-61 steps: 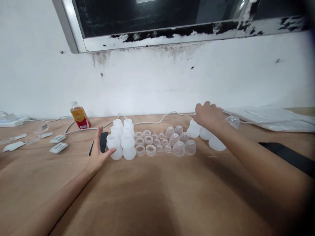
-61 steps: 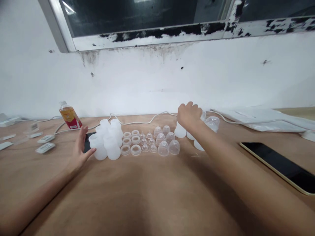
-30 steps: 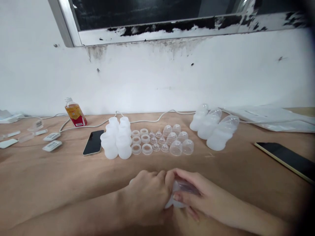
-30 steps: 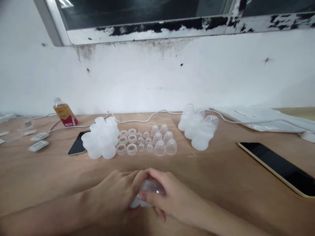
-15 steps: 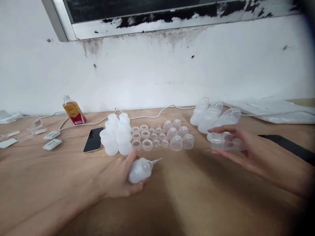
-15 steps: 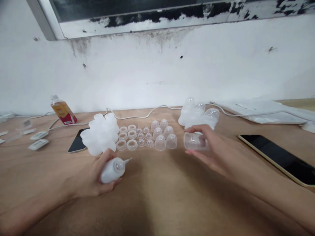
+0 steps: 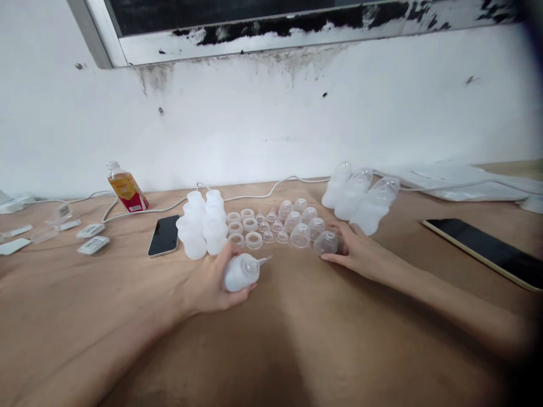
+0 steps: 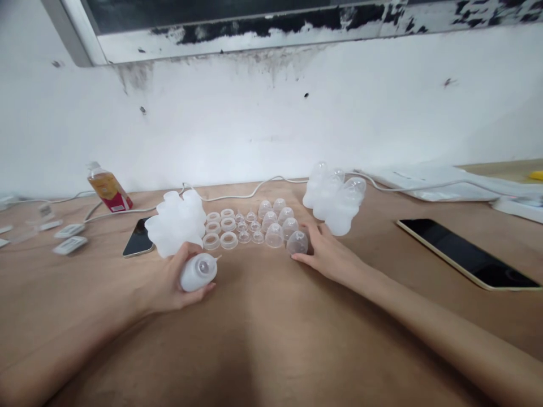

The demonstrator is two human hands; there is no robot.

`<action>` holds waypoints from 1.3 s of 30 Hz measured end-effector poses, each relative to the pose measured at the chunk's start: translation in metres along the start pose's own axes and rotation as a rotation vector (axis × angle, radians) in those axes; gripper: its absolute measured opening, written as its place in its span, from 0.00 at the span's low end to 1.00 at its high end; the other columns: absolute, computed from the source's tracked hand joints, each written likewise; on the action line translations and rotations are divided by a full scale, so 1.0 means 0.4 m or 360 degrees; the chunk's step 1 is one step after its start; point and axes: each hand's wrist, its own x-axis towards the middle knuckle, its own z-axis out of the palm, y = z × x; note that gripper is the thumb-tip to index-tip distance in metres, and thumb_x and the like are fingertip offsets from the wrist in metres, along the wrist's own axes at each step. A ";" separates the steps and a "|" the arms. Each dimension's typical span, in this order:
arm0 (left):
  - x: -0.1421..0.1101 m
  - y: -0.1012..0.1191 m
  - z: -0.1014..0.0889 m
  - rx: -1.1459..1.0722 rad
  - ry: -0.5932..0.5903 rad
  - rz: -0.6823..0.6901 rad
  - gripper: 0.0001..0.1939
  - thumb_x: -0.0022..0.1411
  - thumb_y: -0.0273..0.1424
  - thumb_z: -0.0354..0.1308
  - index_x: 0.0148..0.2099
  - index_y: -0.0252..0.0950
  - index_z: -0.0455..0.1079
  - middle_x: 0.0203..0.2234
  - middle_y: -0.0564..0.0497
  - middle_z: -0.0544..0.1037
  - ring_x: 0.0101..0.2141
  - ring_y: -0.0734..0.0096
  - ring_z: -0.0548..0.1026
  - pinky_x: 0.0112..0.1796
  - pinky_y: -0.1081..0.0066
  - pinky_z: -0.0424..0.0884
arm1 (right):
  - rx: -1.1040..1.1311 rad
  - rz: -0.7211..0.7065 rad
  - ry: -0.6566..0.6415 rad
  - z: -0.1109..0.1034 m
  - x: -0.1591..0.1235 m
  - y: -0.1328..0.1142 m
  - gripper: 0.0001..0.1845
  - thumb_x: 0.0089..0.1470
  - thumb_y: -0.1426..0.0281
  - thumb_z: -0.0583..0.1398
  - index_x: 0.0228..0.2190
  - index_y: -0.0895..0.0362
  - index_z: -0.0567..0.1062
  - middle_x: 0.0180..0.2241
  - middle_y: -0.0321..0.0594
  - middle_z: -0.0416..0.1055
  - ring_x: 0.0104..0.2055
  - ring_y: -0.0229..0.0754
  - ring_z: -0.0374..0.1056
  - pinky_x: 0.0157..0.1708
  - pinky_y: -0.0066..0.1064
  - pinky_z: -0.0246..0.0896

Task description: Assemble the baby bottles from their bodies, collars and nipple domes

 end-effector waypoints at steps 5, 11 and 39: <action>0.028 0.020 0.004 -0.0088 -0.0060 -0.0158 0.25 0.48 0.40 0.54 0.45 0.39 0.47 0.34 0.49 0.71 0.29 0.66 0.72 0.28 0.69 0.66 | 0.0194 -0.0214 0.0249 -0.051 -0.043 -0.133 0.30 0.49 0.54 0.50 0.50 0.56 0.55 0.49 0.51 0.56 0.37 0.46 0.66 0.36 0.39 0.61; 0.096 0.067 0.042 0.0213 -0.0411 -0.0037 0.28 0.48 0.38 0.52 0.49 0.35 0.47 0.30 0.46 0.72 0.29 0.58 0.73 0.24 0.68 0.65 | 0.1016 -0.0253 -0.0793 -0.028 -0.025 -0.266 0.21 0.54 0.55 0.44 0.35 0.58 0.65 0.19 0.35 0.67 0.14 0.31 0.61 0.12 0.22 0.54; 0.141 0.031 0.032 -0.0468 -0.0497 0.0139 0.35 0.42 0.35 0.60 0.51 0.36 0.49 0.38 0.48 0.69 0.38 0.64 0.70 0.39 0.65 0.64 | 0.0839 -0.1083 0.0020 -0.084 -0.025 -0.236 0.11 0.52 0.67 0.52 0.39 0.55 0.67 0.36 0.39 0.70 0.40 0.38 0.65 0.45 0.35 0.56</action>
